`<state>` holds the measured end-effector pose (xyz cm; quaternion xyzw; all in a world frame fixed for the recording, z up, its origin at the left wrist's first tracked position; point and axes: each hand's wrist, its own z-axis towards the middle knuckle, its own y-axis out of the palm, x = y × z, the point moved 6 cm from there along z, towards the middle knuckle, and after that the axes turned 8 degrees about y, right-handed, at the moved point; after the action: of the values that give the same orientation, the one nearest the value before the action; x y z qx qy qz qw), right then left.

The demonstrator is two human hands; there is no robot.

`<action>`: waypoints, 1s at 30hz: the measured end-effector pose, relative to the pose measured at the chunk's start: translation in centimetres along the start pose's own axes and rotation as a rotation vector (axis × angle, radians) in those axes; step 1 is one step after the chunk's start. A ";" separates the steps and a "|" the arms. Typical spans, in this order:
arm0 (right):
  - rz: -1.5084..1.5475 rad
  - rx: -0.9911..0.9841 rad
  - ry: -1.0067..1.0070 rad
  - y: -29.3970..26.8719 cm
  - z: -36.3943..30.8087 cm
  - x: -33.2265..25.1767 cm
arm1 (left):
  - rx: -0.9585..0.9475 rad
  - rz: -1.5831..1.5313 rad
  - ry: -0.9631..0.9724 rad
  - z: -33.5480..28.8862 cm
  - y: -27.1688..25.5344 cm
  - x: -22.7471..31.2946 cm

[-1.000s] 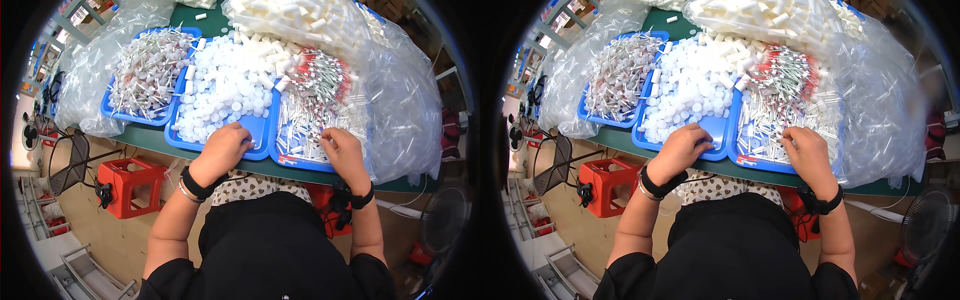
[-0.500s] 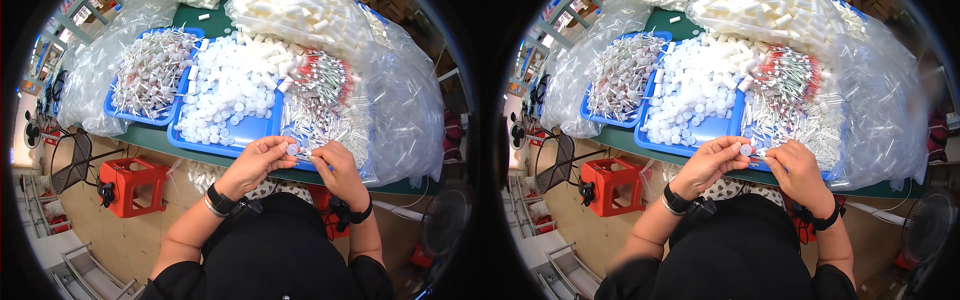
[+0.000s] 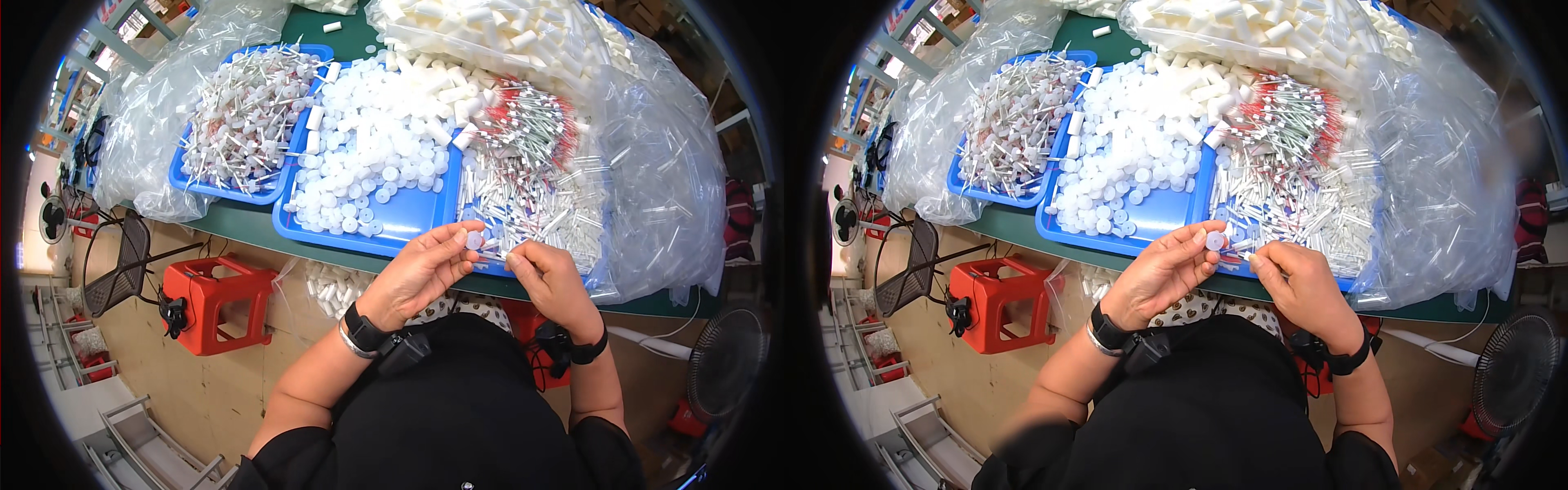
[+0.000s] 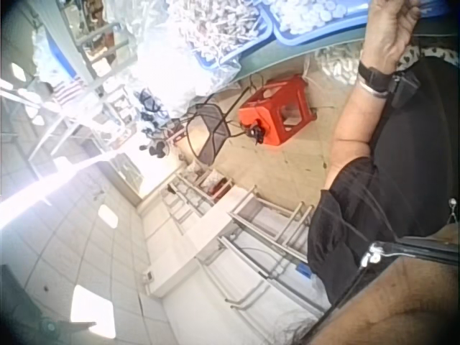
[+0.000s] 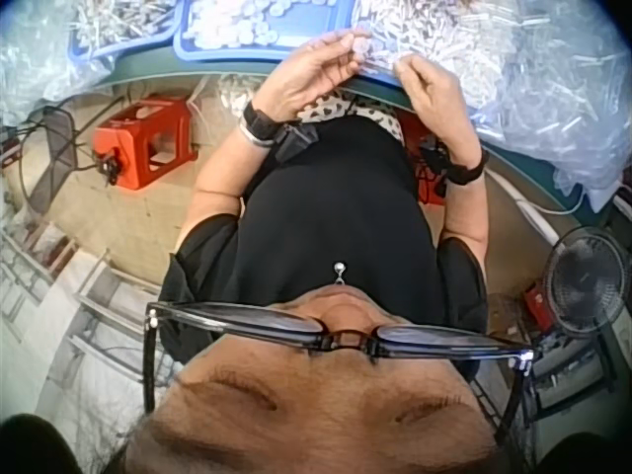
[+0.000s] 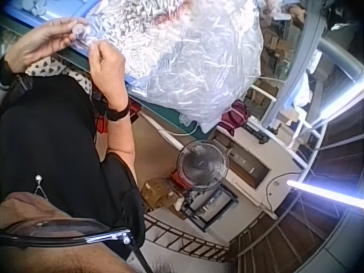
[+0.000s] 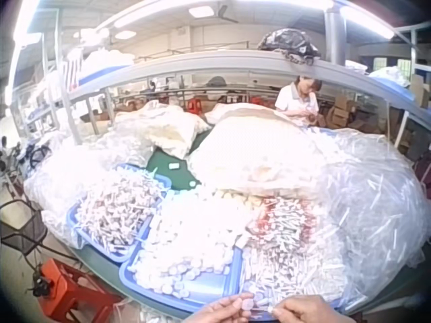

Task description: The person repeatedly picks up a white cotton pad and a plastic stick from blue trays on a table. They insert the stick into the center of the cotton pad to form a swab and place the finished item into a tray on the left. The process is continuous and repetitive throughout the clip.

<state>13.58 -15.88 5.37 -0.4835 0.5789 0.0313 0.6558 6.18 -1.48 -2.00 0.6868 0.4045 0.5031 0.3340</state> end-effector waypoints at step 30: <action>-0.114 0.105 -0.074 -0.3 0.0 -0.5 | 0.032 0.048 0.056 -0.1 0.2 0.1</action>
<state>13.58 -15.78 5.92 -0.4792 0.5266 -0.0184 0.7020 6.14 -1.49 -1.82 0.6874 0.4050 0.5233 0.2995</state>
